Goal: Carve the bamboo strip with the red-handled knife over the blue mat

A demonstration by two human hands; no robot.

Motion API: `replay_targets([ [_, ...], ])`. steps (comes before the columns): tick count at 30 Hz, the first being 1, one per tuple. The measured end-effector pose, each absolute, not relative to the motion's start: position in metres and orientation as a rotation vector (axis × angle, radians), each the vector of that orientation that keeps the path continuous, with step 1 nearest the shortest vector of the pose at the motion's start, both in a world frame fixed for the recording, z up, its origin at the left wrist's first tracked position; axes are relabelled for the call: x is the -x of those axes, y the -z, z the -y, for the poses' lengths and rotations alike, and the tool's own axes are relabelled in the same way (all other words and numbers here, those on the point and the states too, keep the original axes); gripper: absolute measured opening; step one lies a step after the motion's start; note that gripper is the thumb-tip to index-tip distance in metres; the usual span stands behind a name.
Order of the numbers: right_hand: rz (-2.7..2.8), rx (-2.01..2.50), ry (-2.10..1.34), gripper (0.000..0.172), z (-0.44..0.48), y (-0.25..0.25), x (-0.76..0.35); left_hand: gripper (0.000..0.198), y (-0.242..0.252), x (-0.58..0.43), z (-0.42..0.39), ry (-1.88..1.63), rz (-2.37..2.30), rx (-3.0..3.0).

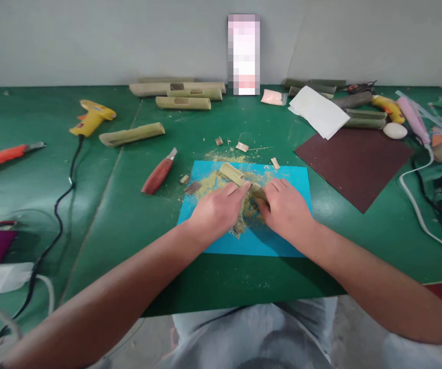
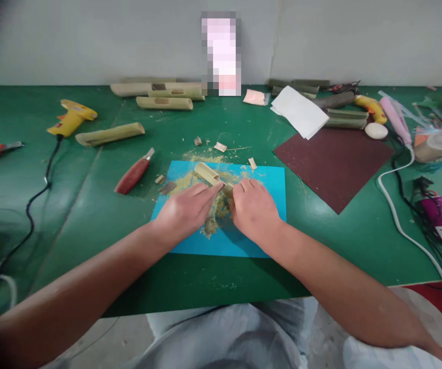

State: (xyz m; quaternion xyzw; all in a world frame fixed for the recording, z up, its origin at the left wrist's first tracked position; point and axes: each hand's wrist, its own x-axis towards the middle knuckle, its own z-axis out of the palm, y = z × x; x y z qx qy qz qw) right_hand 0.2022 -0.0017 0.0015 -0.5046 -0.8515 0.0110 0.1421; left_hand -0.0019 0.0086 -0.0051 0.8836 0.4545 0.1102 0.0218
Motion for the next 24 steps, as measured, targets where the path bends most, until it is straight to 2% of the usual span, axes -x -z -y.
replay_targets([
  [17, 2.508, 1.497, -0.073, 0.015, -0.001, -0.007, -0.202, 0.041, 0.006, 0.001, -0.014, -0.459, -1.370, -2.749],
  [24, 2.461, 1.460, -0.077, 0.014, -0.001, -0.003, -0.203, 0.044, 0.007, 0.004, -0.009, -0.336, -1.418, -2.775],
])
